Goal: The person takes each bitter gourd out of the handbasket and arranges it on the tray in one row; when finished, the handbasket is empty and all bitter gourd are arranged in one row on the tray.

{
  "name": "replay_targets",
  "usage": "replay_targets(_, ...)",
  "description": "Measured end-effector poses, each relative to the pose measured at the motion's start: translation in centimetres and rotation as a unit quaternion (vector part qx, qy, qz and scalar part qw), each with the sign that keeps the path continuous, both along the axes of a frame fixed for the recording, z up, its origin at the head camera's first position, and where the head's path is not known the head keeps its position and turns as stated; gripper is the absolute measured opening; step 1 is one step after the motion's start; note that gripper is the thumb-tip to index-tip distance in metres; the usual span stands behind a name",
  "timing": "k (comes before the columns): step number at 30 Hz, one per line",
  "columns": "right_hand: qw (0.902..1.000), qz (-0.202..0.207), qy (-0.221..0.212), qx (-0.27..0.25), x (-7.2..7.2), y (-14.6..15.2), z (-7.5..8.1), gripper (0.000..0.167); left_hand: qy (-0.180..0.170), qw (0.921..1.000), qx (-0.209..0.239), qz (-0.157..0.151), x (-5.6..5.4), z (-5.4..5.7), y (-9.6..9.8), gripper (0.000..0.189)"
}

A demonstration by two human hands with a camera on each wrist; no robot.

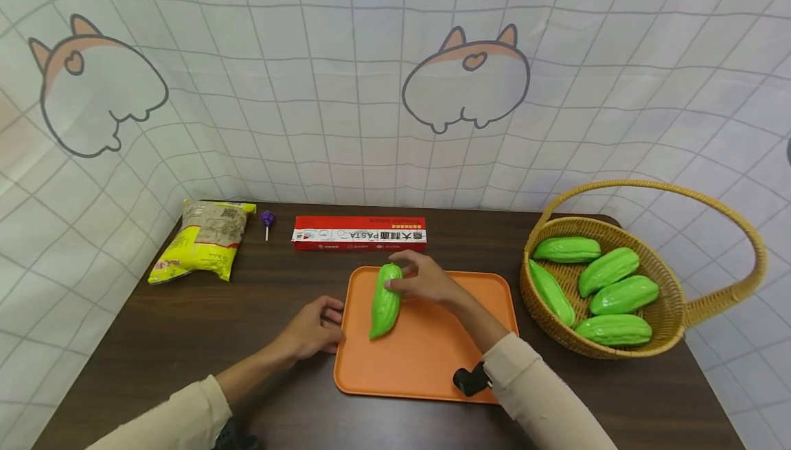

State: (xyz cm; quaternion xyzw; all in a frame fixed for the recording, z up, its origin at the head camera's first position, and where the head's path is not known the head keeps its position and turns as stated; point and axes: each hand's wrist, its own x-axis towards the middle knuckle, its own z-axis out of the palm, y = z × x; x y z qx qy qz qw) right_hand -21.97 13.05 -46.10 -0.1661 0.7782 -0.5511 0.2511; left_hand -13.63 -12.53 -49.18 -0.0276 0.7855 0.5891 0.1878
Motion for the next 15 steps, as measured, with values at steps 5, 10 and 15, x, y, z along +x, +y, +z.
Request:
replay_targets(5, 1.0000, -0.004, 0.008, 0.003, 0.0, -0.8, -0.3, 0.058, -0.001, 1.0000, -0.003, -0.004, -0.1, -0.1, 0.0, 0.056)
replay_targets(10, 0.9995, -0.012, 0.026, 0.016, -0.1, -1.5, -0.5, 0.055, -0.004, 1.0000, -0.005, -0.001, -0.1, 0.0, 0.0, 0.056)
replay_targets(15, 0.9982, -0.024, 0.048, 0.029, 0.0, -2.6, -0.6, 0.050, -0.004, 1.0000, -0.005, 0.003, 0.0, 0.1, 0.1, 0.056)
